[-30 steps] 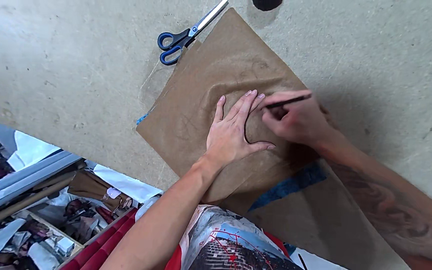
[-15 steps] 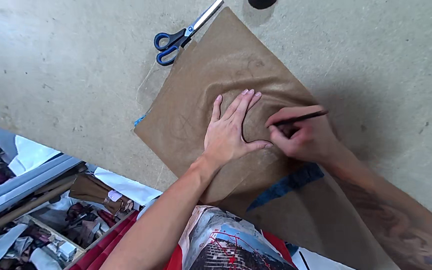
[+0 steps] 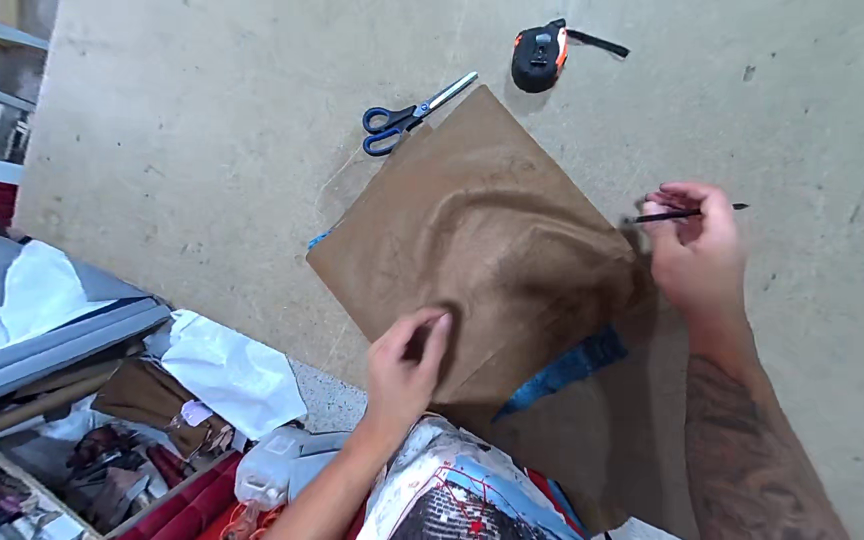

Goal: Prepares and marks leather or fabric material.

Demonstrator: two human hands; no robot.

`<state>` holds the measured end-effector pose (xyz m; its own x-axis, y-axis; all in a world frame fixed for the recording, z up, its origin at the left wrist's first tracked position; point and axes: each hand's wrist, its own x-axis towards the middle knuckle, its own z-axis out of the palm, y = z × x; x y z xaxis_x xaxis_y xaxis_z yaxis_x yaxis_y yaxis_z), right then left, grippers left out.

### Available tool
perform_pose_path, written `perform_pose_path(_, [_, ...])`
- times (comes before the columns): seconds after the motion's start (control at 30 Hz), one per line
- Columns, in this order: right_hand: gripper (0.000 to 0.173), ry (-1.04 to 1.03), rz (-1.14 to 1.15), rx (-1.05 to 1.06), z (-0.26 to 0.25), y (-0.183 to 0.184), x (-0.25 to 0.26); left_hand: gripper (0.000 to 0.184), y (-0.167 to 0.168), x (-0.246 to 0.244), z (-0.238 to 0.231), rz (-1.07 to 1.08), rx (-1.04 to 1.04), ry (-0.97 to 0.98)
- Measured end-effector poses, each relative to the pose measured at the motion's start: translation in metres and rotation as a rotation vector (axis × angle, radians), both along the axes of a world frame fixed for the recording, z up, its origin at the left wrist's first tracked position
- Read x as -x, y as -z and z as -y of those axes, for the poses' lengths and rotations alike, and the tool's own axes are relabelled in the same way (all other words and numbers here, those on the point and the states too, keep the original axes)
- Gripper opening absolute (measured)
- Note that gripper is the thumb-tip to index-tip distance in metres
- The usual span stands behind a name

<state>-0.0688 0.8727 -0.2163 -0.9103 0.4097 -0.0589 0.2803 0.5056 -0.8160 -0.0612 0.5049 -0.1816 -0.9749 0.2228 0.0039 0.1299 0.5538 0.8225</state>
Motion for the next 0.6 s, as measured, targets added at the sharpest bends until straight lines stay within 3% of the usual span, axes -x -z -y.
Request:
perform_pose_path(0.03, [0.057, -0.002, 0.079, 0.002, 0.000, 0.003, 0.007, 0.028, -0.003, -0.017, 0.026, 0.024, 0.089, -0.130])
perform_pose_path(0.1, [0.075, -0.082, 0.216, -0.004, 0.004, 0.006, 0.037, 0.058, 0.002, -0.030, 0.074, 0.225, 0.205, -0.344])
perform_pose_path(0.13, [0.079, -0.144, 0.280, -0.021, 0.008, 0.004, 0.053, 0.067, 0.006, -0.027, 0.089, 0.384, 0.159, -0.444])
perform_pose_path(0.23, [0.083, -0.311, 0.473, -0.167, 0.026, -0.003, 0.094, 0.055, 0.013, 0.003, 0.094, 0.791, -0.194, -0.610])
perform_pose_path(0.33, [0.066, -0.318, 0.552, -0.257, 0.046, -0.003, 0.097, 0.050, 0.018, 0.023, 0.083, 0.973, -0.408, -0.558])
perform_pose_path(0.47, [0.048, -0.154, 0.566, -0.094, 0.053, -0.001, 0.055, 0.058, 0.036, 0.020, 0.077, 1.120, -0.674, -0.478])
perform_pose_path(0.6, [0.047, 0.109, 0.572, 0.092, 0.072, -0.010, -0.012, 0.053, 0.040, 0.024, 0.084, 1.040, -0.731, -0.345])
